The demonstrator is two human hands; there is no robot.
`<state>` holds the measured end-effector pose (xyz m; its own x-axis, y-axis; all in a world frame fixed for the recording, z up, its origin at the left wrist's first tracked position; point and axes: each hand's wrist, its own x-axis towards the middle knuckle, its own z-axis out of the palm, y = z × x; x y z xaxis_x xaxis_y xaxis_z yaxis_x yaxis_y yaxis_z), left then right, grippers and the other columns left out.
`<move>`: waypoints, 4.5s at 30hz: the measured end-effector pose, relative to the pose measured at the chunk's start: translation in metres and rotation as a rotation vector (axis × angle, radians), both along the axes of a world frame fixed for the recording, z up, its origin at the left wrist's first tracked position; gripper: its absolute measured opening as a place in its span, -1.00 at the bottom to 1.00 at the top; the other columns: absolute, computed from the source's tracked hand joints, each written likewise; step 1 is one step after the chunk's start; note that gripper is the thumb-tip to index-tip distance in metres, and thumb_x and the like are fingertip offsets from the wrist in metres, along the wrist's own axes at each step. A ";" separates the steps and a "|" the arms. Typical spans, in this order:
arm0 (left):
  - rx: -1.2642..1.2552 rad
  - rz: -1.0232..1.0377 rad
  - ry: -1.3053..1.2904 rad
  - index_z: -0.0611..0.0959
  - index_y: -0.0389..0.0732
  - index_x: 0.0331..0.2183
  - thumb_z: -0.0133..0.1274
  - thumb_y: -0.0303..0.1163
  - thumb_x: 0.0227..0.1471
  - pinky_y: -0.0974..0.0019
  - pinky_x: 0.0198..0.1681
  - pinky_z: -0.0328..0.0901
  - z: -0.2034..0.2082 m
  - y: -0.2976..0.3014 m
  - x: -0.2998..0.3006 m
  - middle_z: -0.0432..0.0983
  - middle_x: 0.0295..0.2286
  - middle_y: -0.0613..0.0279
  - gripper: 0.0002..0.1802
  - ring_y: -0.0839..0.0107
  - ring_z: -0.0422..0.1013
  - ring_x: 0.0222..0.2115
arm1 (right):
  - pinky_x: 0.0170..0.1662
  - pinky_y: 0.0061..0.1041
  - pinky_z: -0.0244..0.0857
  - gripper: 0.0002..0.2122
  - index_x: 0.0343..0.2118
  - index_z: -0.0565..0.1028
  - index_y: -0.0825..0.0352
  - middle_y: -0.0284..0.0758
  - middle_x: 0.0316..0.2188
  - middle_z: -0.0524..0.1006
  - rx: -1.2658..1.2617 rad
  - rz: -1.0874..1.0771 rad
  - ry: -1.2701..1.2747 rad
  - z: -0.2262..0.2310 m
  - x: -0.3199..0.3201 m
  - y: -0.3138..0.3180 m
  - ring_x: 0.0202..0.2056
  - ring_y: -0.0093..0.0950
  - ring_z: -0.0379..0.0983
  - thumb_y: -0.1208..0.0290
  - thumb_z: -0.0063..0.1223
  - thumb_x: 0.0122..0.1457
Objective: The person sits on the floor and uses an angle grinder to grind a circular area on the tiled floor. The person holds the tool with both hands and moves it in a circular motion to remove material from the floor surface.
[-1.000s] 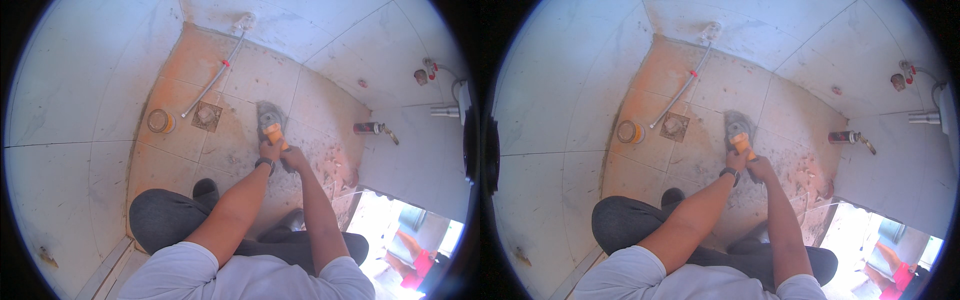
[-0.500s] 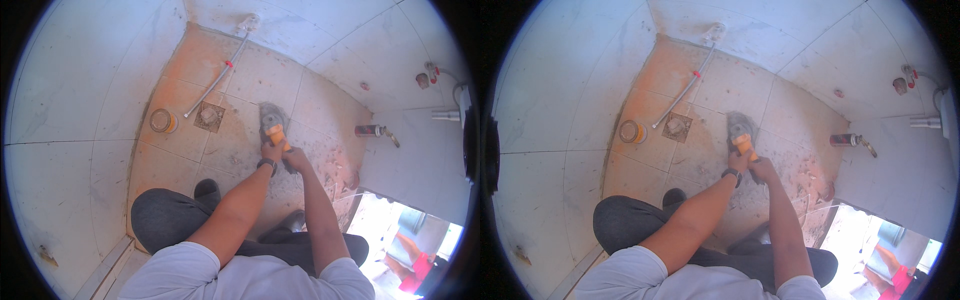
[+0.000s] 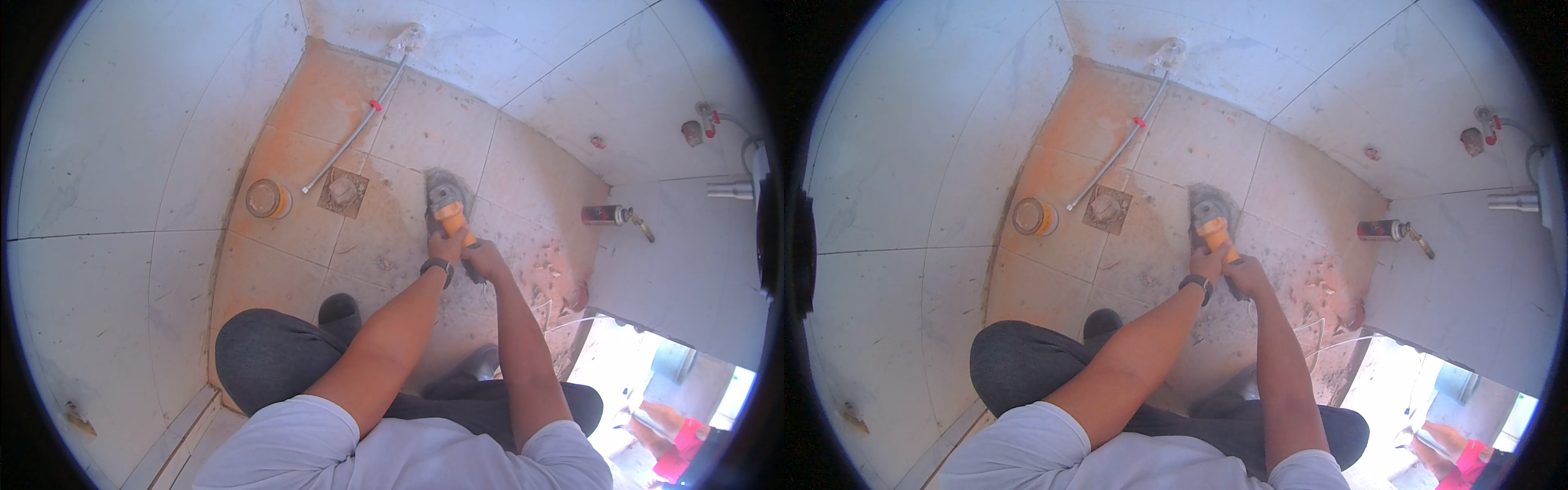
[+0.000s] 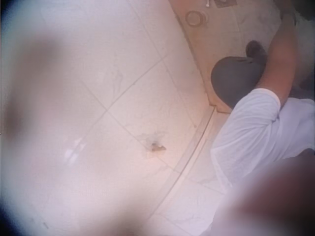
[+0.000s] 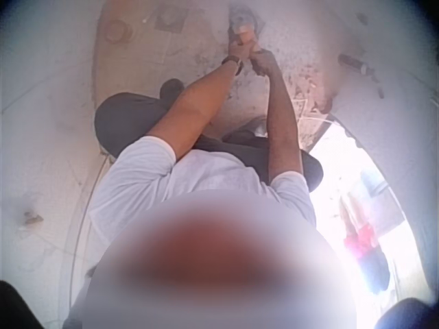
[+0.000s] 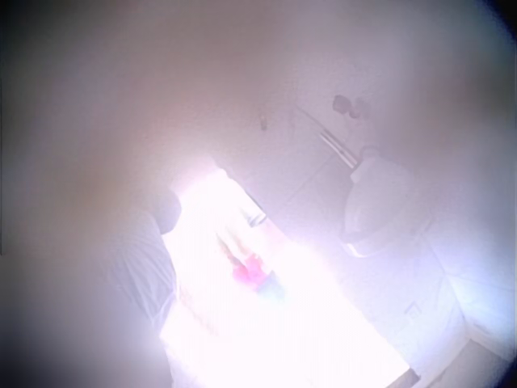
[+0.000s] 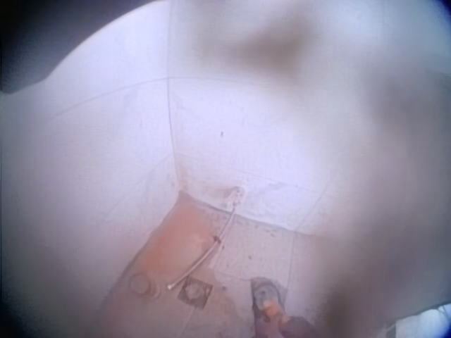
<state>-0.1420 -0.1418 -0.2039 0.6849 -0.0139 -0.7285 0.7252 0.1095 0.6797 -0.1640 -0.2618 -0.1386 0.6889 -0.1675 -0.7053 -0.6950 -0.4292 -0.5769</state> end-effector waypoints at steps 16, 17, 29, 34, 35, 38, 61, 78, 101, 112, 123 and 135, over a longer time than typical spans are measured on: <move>0.045 0.038 -0.018 0.60 -0.50 -0.08 0.41 0.13 -0.10 0.14 -0.08 0.47 -0.013 -0.004 0.000 0.62 -0.15 -0.18 -0.14 0.07 0.60 -0.15 | -0.36 -0.43 0.41 -0.57 -0.24 0.63 0.47 -0.28 -0.45 0.64 -0.034 0.015 -0.076 -0.011 0.000 -0.001 -0.46 -0.50 0.56 0.16 0.34 -0.03; 0.062 0.021 0.002 0.61 -0.50 -0.09 0.41 0.14 -0.10 0.15 -0.08 0.47 -0.015 -0.005 0.000 0.62 -0.15 -0.18 -0.14 0.07 0.60 -0.15 | -0.35 -0.43 0.41 -0.57 -0.23 0.63 0.47 -0.28 -0.45 0.64 -0.017 0.013 -0.081 -0.011 0.001 0.000 -0.45 -0.49 0.56 0.16 0.34 -0.03; 0.046 0.016 -0.002 0.57 -0.47 -0.04 0.38 0.06 -0.02 0.23 -0.11 0.47 -0.001 0.003 0.001 0.61 -0.14 -0.07 -0.20 0.22 0.58 -0.17 | -0.28 -0.38 0.43 -0.53 -0.21 0.62 0.49 -0.20 -0.40 0.67 -0.064 0.053 -0.083 -0.012 0.000 0.003 -0.39 -0.41 0.60 0.14 0.29 -0.03; 0.024 0.032 0.026 0.57 -0.46 -0.04 0.39 0.07 -0.03 0.24 -0.10 0.47 0.002 0.003 0.005 0.60 -0.13 -0.08 -0.20 0.21 0.58 -0.14 | -0.30 -0.37 0.43 -0.54 -0.19 0.62 0.51 -0.19 -0.39 0.67 -0.041 0.010 -0.077 -0.013 0.002 0.003 -0.39 -0.40 0.60 0.16 0.28 -0.02; 0.023 0.024 0.051 0.57 -0.46 -0.04 0.39 0.06 -0.03 0.24 -0.10 0.47 0.002 0.003 0.005 0.60 -0.13 -0.08 -0.20 0.21 0.57 -0.14 | -0.30 -0.37 0.43 -0.54 -0.19 0.62 0.51 -0.19 -0.39 0.67 -0.023 0.007 -0.083 -0.013 0.002 0.004 -0.39 -0.40 0.60 0.16 0.28 -0.02; 0.032 0.017 0.029 0.57 -0.48 -0.03 0.39 0.05 -0.03 0.23 -0.09 0.47 -0.002 0.003 0.002 0.61 -0.12 -0.08 -0.19 0.20 0.58 -0.14 | -0.30 -0.38 0.43 -0.54 -0.19 0.62 0.52 -0.19 -0.38 0.67 -0.031 -0.015 -0.023 -0.010 0.001 0.006 -0.39 -0.41 0.60 0.17 0.28 -0.01; -0.014 0.056 -0.010 0.57 -0.47 -0.06 0.38 0.08 -0.03 0.21 -0.10 0.45 0.003 0.002 -0.001 0.59 -0.14 -0.11 -0.20 0.17 0.56 -0.15 | -0.32 -0.40 0.41 -0.59 -0.28 0.61 0.51 -0.23 -0.43 0.65 -0.050 -0.014 -0.019 -0.004 -0.001 0.007 -0.42 -0.45 0.58 0.18 0.29 -0.02; -0.043 0.025 -0.018 0.56 -0.46 -0.01 0.36 0.03 0.03 0.22 -0.07 0.46 -0.005 0.002 -0.003 0.60 -0.13 -0.06 -0.23 0.20 0.57 -0.13 | -0.32 -0.44 0.41 -0.60 -0.20 0.59 0.50 -0.28 -0.39 0.63 -0.030 0.018 -0.044 -0.012 -0.005 0.004 -0.41 -0.51 0.53 0.24 0.28 0.02; -0.180 0.054 -0.050 0.58 -0.38 0.02 0.34 -0.08 0.07 0.23 -0.06 0.45 0.007 0.001 -0.022 0.59 -0.09 0.02 -0.34 0.27 0.56 -0.11 | -0.32 -0.37 0.42 -0.53 -0.25 0.62 0.47 -0.27 -0.48 0.64 -0.151 0.141 -0.030 0.038 -0.012 0.004 -0.44 -0.42 0.57 0.14 0.39 -0.12; -0.254 -0.268 -0.157 0.57 -0.47 0.00 0.33 -0.06 0.05 0.27 -0.04 0.46 0.076 -0.049 0.002 0.62 -0.14 0.02 -0.29 0.30 0.57 -0.13 | -0.28 -0.39 0.40 -0.56 -0.23 0.59 0.44 -0.28 -0.40 0.64 -0.161 -0.157 -0.215 0.067 -0.033 -0.051 -0.39 -0.46 0.56 0.21 0.42 -0.12; -0.091 -0.465 -0.232 0.65 -0.37 -0.04 0.35 0.03 0.01 0.22 -0.02 0.42 0.089 -0.060 0.001 0.64 -0.12 0.04 -0.31 0.30 0.58 -0.13 | -0.13 -0.21 0.48 -0.36 -0.08 0.54 0.38 -0.08 -0.28 0.68 -0.629 -0.103 -0.290 0.062 -0.059 -0.027 -0.17 -0.14 0.65 -0.10 0.38 -0.07; -0.491 -0.040 -0.041 0.54 -0.22 -0.02 0.37 -0.30 0.02 0.19 -0.11 0.43 0.062 -0.033 -0.013 0.56 -0.17 0.23 -0.48 0.29 0.53 -0.15 | -0.14 -0.12 0.48 -0.48 -0.01 0.43 0.22 -0.13 -0.15 0.63 -0.827 0.135 -0.275 0.070 -0.062 0.009 -0.15 -0.16 0.64 0.01 0.27 0.06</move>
